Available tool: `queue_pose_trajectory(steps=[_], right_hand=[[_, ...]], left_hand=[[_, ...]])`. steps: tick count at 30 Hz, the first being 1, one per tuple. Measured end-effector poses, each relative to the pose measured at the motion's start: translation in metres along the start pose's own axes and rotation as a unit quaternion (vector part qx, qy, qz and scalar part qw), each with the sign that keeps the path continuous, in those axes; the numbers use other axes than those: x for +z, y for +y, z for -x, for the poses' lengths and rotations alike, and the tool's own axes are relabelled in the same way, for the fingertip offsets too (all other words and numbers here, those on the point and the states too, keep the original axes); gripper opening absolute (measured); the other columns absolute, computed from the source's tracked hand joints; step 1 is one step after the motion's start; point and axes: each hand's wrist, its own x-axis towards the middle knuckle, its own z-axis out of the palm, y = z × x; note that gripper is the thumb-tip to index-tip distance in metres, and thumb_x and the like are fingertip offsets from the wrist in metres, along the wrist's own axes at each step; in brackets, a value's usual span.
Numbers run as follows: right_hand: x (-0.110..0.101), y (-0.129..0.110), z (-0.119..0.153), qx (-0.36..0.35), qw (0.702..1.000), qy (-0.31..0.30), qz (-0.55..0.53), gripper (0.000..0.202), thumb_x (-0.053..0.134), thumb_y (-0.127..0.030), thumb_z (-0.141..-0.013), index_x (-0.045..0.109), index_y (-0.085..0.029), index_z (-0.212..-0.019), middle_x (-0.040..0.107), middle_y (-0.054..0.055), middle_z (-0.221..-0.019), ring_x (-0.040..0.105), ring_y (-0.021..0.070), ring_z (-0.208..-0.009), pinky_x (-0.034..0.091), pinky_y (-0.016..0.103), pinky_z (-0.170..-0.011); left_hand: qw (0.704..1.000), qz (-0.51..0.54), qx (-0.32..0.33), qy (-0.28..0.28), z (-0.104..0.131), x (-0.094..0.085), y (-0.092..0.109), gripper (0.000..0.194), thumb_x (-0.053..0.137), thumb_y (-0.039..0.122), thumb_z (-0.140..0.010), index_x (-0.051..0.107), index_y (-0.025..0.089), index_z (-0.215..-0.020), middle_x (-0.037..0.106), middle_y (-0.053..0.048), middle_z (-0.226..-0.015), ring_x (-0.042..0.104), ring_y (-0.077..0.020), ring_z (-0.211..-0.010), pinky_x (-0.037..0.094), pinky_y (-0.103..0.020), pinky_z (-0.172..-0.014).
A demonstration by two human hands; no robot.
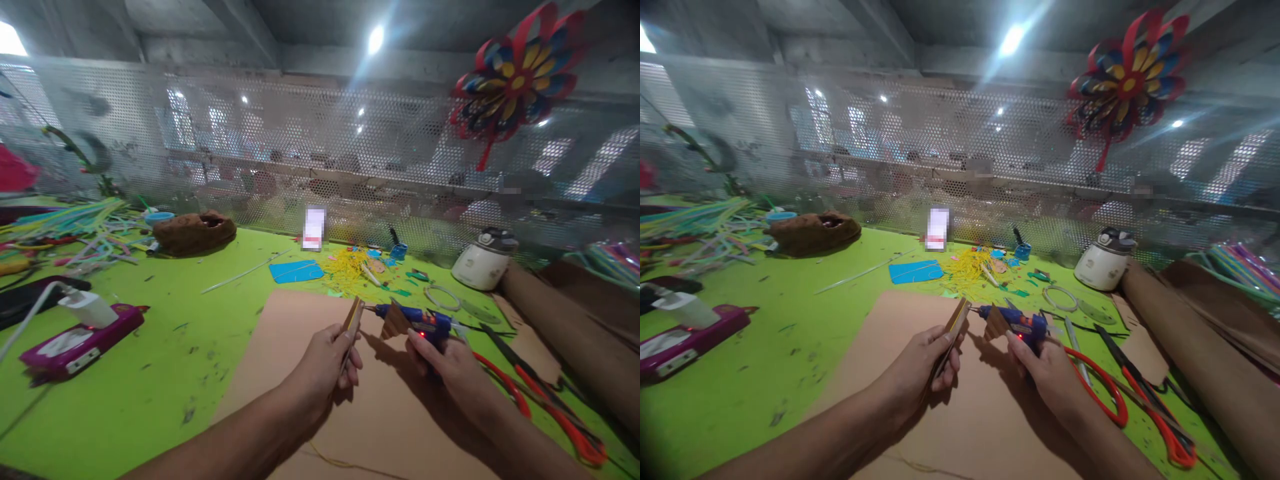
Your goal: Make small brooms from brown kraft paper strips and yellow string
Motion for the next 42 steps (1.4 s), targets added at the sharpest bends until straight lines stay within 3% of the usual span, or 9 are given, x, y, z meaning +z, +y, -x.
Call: queue_pose_trajectory(steps=[5,25,36,42], right_hand=[[0.000,0.001,0.001,-0.021,1.000,-0.001,-0.008,0.049,0.042,-0.055,-0.087,0.043,-0.020,-0.053,0.042,-0.003,-0.052,0.041,0.0146,-0.054,0.030,0.027,-0.055],[-0.001,-0.001,0.000,-0.020,0.999,0.009,-0.041,0.045,0.043,-0.052,-0.088,0.046,-0.020,-0.056,0.046,-0.002,-0.054,0.043,0.0148,-0.057,0.031,0.028,-0.058],[-0.001,0.001,0.002,-0.019,0.998,-0.044,-0.038,0.048,0.043,-0.056,-0.087,0.047,-0.019,-0.056,0.046,-0.001,-0.055,0.042,0.0147,-0.055,0.030,0.028,-0.056],[-0.001,0.000,-0.001,-0.012,0.997,-0.020,-0.068,0.047,0.044,-0.055,-0.087,0.049,-0.019,-0.058,0.048,-0.001,-0.054,0.043,0.0146,-0.056,0.031,0.028,-0.057]], left_hand=[[1.000,0.000,0.003,-0.004,-0.001,-0.001,0.000,0.034,0.054,0.048,-0.081,0.051,0.016,-0.088,0.051,0.004,-0.056,0.040,-0.0048,-0.037,0.019,-0.019,-0.035],[1.000,-0.003,0.010,-0.010,0.000,-0.001,0.002,0.023,0.049,0.037,-0.086,0.049,0.015,-0.086,0.051,0.003,-0.057,0.038,-0.0039,-0.036,0.018,-0.019,-0.035],[0.999,0.029,-0.001,-0.016,0.000,0.001,0.005,0.022,0.050,0.035,-0.085,0.050,0.014,-0.088,0.053,0.002,-0.057,0.042,-0.0043,-0.037,0.019,-0.017,-0.035],[0.999,0.035,-0.011,-0.024,0.005,0.003,0.009,0.022,0.049,0.034,-0.085,0.051,0.013,-0.089,0.053,0.002,-0.058,0.043,-0.0040,-0.038,0.018,-0.017,-0.036]])
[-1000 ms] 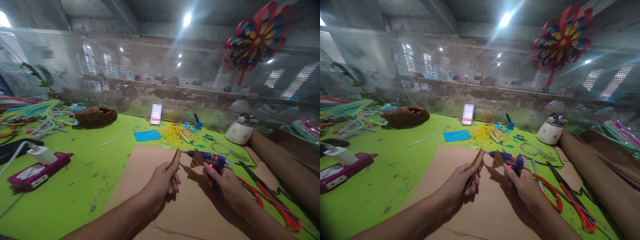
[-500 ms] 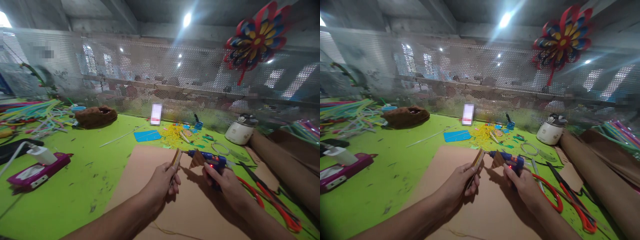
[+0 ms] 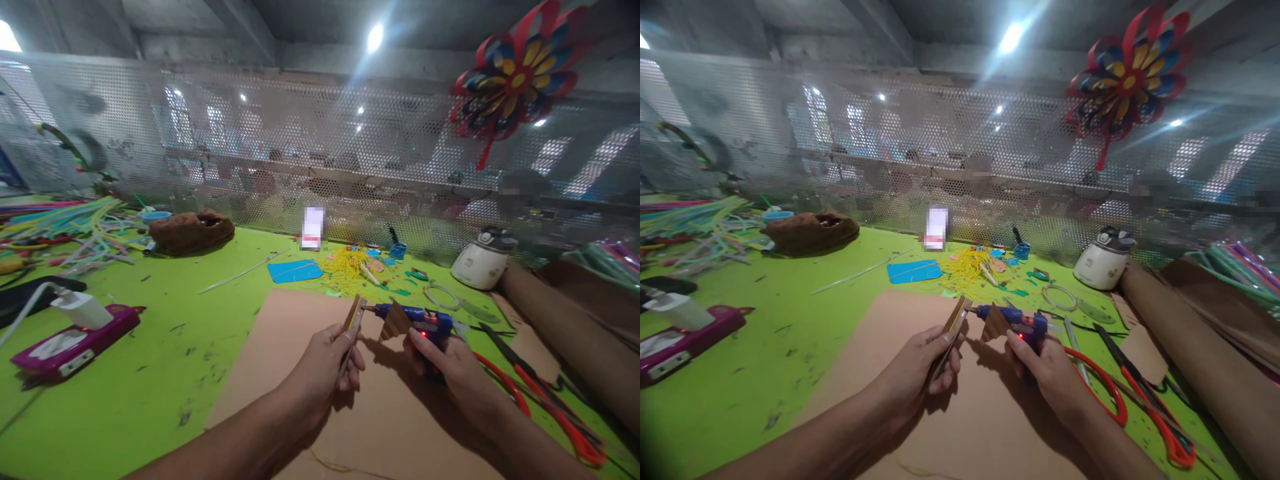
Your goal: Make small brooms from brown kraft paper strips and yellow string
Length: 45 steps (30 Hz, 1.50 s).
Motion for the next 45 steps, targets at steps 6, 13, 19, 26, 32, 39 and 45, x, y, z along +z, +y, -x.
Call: queue_pose_trajectory(steps=[6,13,19,26,32,39,45], right_hand=[[-0.001,0.009,-0.002,0.006,0.999,0.026,-0.032,0.045,0.045,-0.052,-0.089,0.052,-0.018,-0.061,0.049,-0.001,-0.055,0.043,0.0137,-0.056,0.030,0.028,-0.056],[-0.002,0.009,-0.003,-0.011,0.997,0.050,-0.061,0.043,0.045,-0.050,-0.090,0.052,-0.018,-0.062,0.049,-0.001,-0.057,0.044,0.0139,-0.057,0.031,0.029,-0.058],[-0.002,0.011,0.000,-0.013,0.998,0.017,-0.058,0.041,0.045,-0.049,-0.090,0.055,-0.017,-0.066,0.050,-0.001,-0.058,0.046,0.0149,-0.059,0.032,0.029,-0.059],[0.000,0.005,-0.002,-0.005,0.998,0.012,-0.062,0.044,0.046,-0.052,-0.089,0.055,-0.017,-0.064,0.050,-0.001,-0.057,0.045,0.0146,-0.058,0.031,0.029,-0.059],[-0.001,0.010,0.000,-0.001,0.996,-0.007,-0.093,0.040,0.046,-0.049,-0.090,0.057,-0.017,-0.069,0.051,-0.001,-0.058,0.044,0.0142,-0.058,0.031,0.028,-0.058],[-0.004,0.012,0.004,0.004,0.995,-0.037,-0.097,0.039,0.046,-0.047,-0.091,0.056,-0.016,-0.069,0.052,0.000,-0.060,0.044,0.0142,-0.059,0.031,0.029,-0.058],[-0.005,0.013,0.005,0.007,0.994,-0.058,-0.090,0.039,0.048,-0.047,-0.090,0.055,-0.016,-0.068,0.052,0.000,-0.060,0.044,0.0137,-0.058,0.030,0.028,-0.057]], left_hand=[[1.000,0.008,-0.007,-0.008,0.002,0.001,0.001,0.022,0.049,0.034,-0.085,0.052,0.014,-0.090,0.053,0.002,-0.059,0.043,-0.0039,-0.039,0.019,-0.017,-0.036],[1.000,0.015,0.002,-0.011,0.002,0.000,0.004,0.022,0.050,0.034,-0.084,0.052,0.014,-0.091,0.053,0.002,-0.058,0.043,-0.0044,-0.040,0.019,-0.017,-0.037],[1.000,0.003,-0.007,0.004,0.000,0.000,0.002,0.024,0.051,0.037,-0.084,0.052,0.014,-0.090,0.052,0.002,-0.058,0.043,-0.0041,-0.039,0.018,-0.017,-0.037],[1.000,0.009,-0.006,-0.003,0.003,0.002,0.004,0.022,0.049,0.034,-0.086,0.053,0.013,-0.090,0.053,0.002,-0.058,0.043,-0.0039,-0.039,0.020,-0.016,-0.037],[1.000,0.024,-0.009,-0.006,0.006,0.003,0.009,0.022,0.049,0.033,-0.086,0.054,0.013,-0.092,0.054,0.000,-0.060,0.044,-0.0045,-0.042,0.023,-0.016,-0.039],[0.999,0.037,0.001,-0.020,0.005,0.000,0.008,0.022,0.052,0.034,-0.084,0.054,0.013,-0.092,0.055,0.000,-0.059,0.045,-0.0058,-0.042,0.021,-0.018,-0.039],[0.999,0.032,-0.028,-0.005,0.005,0.001,0.009,0.022,0.053,0.035,-0.084,0.054,0.014,-0.093,0.056,0.000,-0.060,0.046,-0.0050,-0.043,0.021,-0.017,-0.041]])
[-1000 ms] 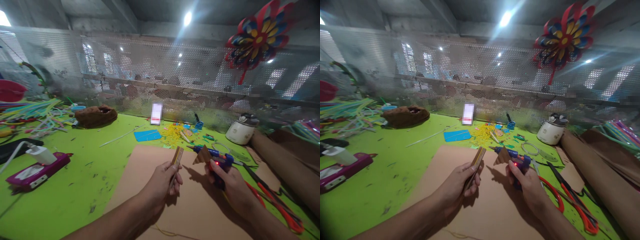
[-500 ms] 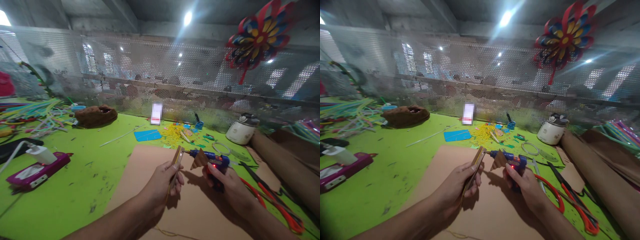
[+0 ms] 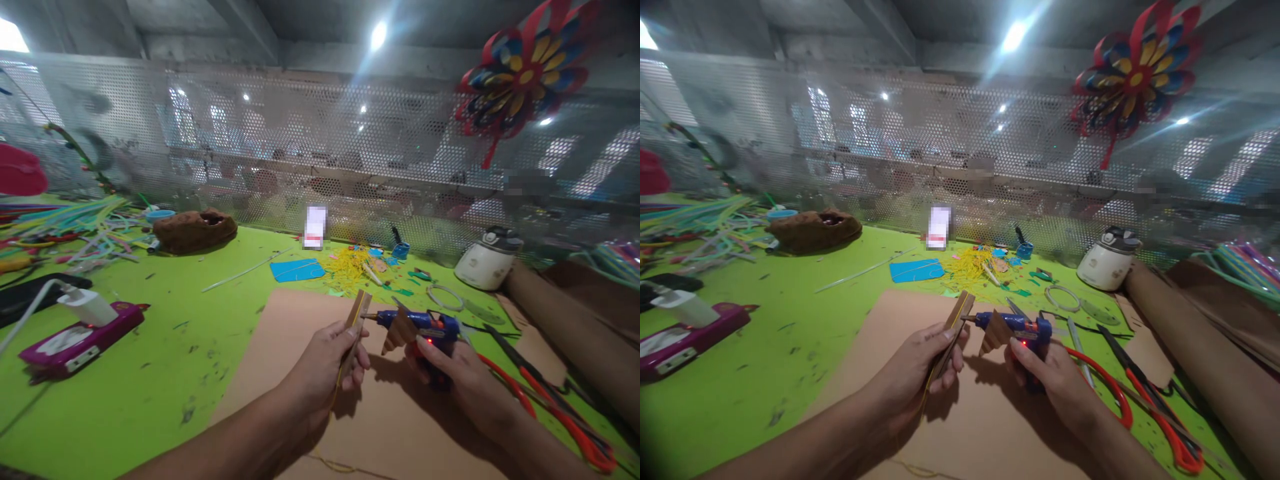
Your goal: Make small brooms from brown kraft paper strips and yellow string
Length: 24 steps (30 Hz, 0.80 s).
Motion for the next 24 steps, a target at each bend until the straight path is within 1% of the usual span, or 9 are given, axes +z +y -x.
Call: queue_pose_trajectory(steps=[2,6,10,12,16,18,20,24], right_hand=[[0.0006,0.0005,-0.0016,-0.002,1.000,0.012,-0.011,0.039,0.046,-0.047,-0.091,0.056,-0.016,-0.069,0.052,-0.001,-0.060,0.044,0.0136,-0.059,0.030,0.028,-0.058],[0.0024,0.0021,-0.0058,-0.013,0.998,0.045,-0.045,0.038,0.045,-0.046,-0.092,0.058,-0.016,-0.073,0.053,0.000,-0.062,0.044,0.0137,-0.060,0.031,0.029,-0.059],[0.0029,0.0018,-0.0059,-0.010,0.997,0.057,-0.051,0.038,0.046,-0.046,-0.091,0.059,-0.016,-0.073,0.053,0.000,-0.062,0.044,0.0139,-0.059,0.030,0.029,-0.058],[0.0025,0.0000,-0.0039,-0.006,0.998,0.043,-0.039,0.039,0.047,-0.047,-0.090,0.058,-0.016,-0.070,0.053,0.000,-0.061,0.045,0.0142,-0.058,0.030,0.029,-0.057],[0.0022,-0.0050,0.0008,-0.003,1.000,-0.009,0.002,0.042,0.047,-0.049,-0.089,0.057,-0.016,-0.066,0.053,0.001,-0.059,0.045,0.0143,-0.057,0.030,0.029,-0.055],[0.0029,-0.0068,0.0017,0.000,1.000,-0.020,0.015,0.044,0.048,-0.052,-0.088,0.056,-0.016,-0.064,0.052,0.001,-0.058,0.045,0.0144,-0.056,0.030,0.028,-0.054],[0.0037,-0.0072,0.0012,-0.001,1.000,-0.010,0.017,0.045,0.048,-0.054,-0.087,0.055,-0.017,-0.063,0.051,0.001,-0.058,0.044,0.0147,-0.056,0.031,0.028,-0.054],[0.0031,-0.0055,-0.0005,-0.015,0.999,0.036,0.025,0.043,0.045,-0.053,-0.089,0.051,-0.019,-0.063,0.048,0.000,-0.058,0.042,0.0157,-0.057,0.031,0.029,-0.056]], left_hand=[[1.000,-0.007,0.008,0.001,0.0004,0.0006,0.0004,0.022,0.052,0.035,-0.085,0.054,0.014,-0.092,0.056,0.000,-0.060,0.045,-0.0049,-0.043,0.021,-0.017,-0.040],[0.999,-0.006,0.030,-0.024,0.0011,0.0004,0.0001,0.021,0.050,0.033,-0.085,0.053,0.013,-0.092,0.055,0.001,-0.060,0.044,-0.0055,-0.041,0.021,-0.018,-0.039],[0.999,0.001,0.035,-0.035,0.0008,-0.0006,-0.0010,0.020,0.049,0.031,-0.086,0.053,0.013,-0.092,0.055,0.000,-0.060,0.044,-0.0055,-0.040,0.020,-0.018,-0.037],[0.999,0.002,0.035,-0.034,0.0009,-0.0004,-0.0007,0.020,0.049,0.031,-0.086,0.053,0.013,-0.092,0.055,0.000,-0.059,0.043,-0.0055,-0.040,0.020,-0.019,-0.037],[0.999,-0.003,0.036,-0.025,0.0017,0.0007,0.0018,0.020,0.051,0.032,-0.085,0.053,0.013,-0.090,0.054,0.000,-0.059,0.044,-0.0055,-0.041,0.019,-0.019,-0.037],[0.999,-0.007,0.034,-0.025,0.0019,0.0009,0.0029,0.019,0.051,0.032,-0.084,0.053,0.014,-0.089,0.054,0.000,-0.059,0.043,-0.0053,-0.040,0.018,-0.019,-0.037],[0.999,-0.010,0.030,-0.020,0.0020,0.0011,0.0032,0.020,0.052,0.033,-0.084,0.053,0.014,-0.089,0.054,0.000,-0.059,0.043,-0.0055,-0.041,0.019,-0.018,-0.038],[1.000,-0.011,0.021,-0.007,0.0026,0.0021,0.0033,0.021,0.052,0.034,-0.084,0.055,0.014,-0.090,0.055,0.001,-0.059,0.044,-0.0054,-0.042,0.020,-0.018,-0.039]])
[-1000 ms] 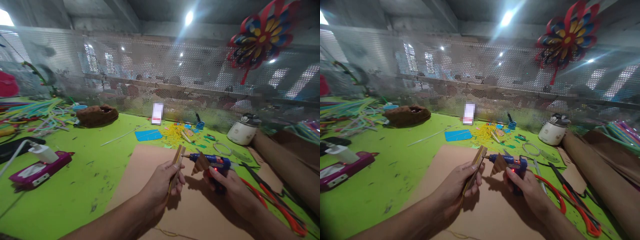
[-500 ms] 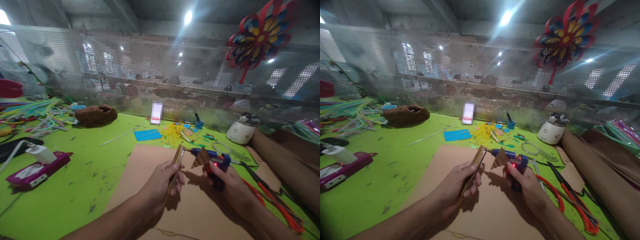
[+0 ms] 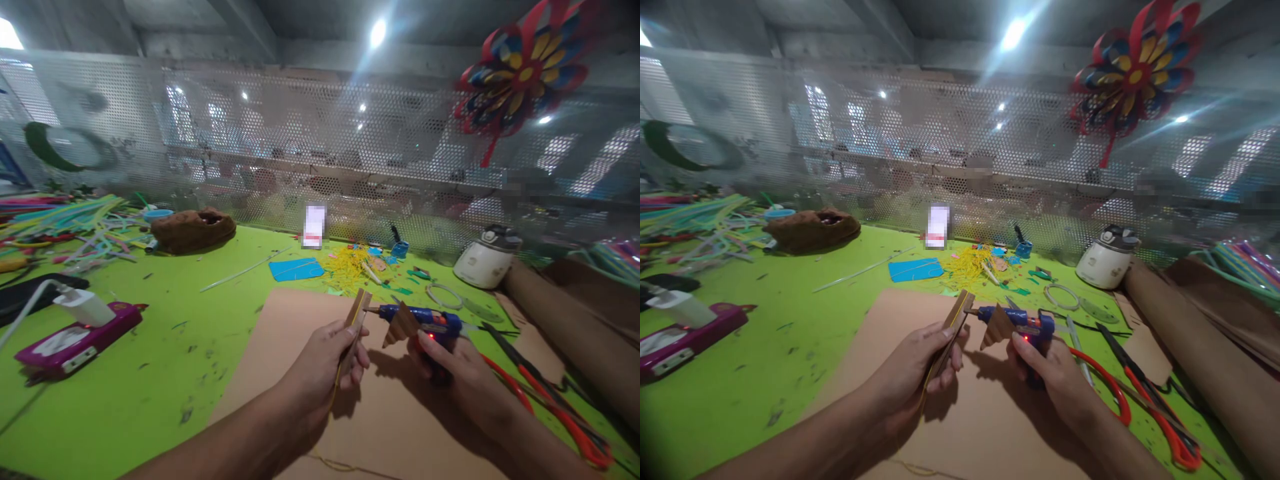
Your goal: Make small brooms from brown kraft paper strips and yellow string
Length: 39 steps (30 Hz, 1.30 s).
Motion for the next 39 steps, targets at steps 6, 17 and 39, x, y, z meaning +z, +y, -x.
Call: queue_pose_trajectory(steps=[6,17,39], right_hand=[[-0.0015,-0.0023,0.0020,-0.008,0.999,-0.021,0.046,0.047,0.042,-0.052,-0.090,0.045,-0.018,-0.058,0.045,0.000,-0.057,0.040,0.0141,-0.057,0.028,0.029,-0.055],[-0.0022,-0.0025,0.0033,0.002,0.998,-0.017,0.063,0.048,0.045,-0.055,-0.087,0.046,-0.019,-0.056,0.043,-0.001,-0.057,0.039,0.0140,-0.055,0.029,0.028,-0.053],[-0.0012,-0.0017,-0.0008,-0.013,1.000,-0.012,0.021,0.047,0.044,-0.052,-0.089,0.049,-0.018,-0.057,0.048,0.000,-0.057,0.043,0.0148,-0.057,0.031,0.029,-0.055]], left_hand=[[1.000,-0.010,-0.018,0.014,0.0017,0.0014,0.0026,0.019,0.050,0.031,-0.084,0.054,0.014,-0.091,0.054,0.000,-0.060,0.044,-0.0053,-0.043,0.020,-0.017,-0.040],[1.000,-0.008,-0.007,0.021,0.0014,0.0018,0.0015,0.016,0.049,0.028,-0.083,0.054,0.015,-0.089,0.055,0.000,-0.059,0.045,-0.0062,-0.043,0.020,-0.018,-0.039],[1.000,-0.017,0.009,0.002,0.0009,0.0019,0.0005,0.018,0.046,0.026,-0.084,0.052,0.012,-0.093,0.053,0.000,-0.061,0.044,-0.0056,-0.042,0.021,-0.017,-0.037]])
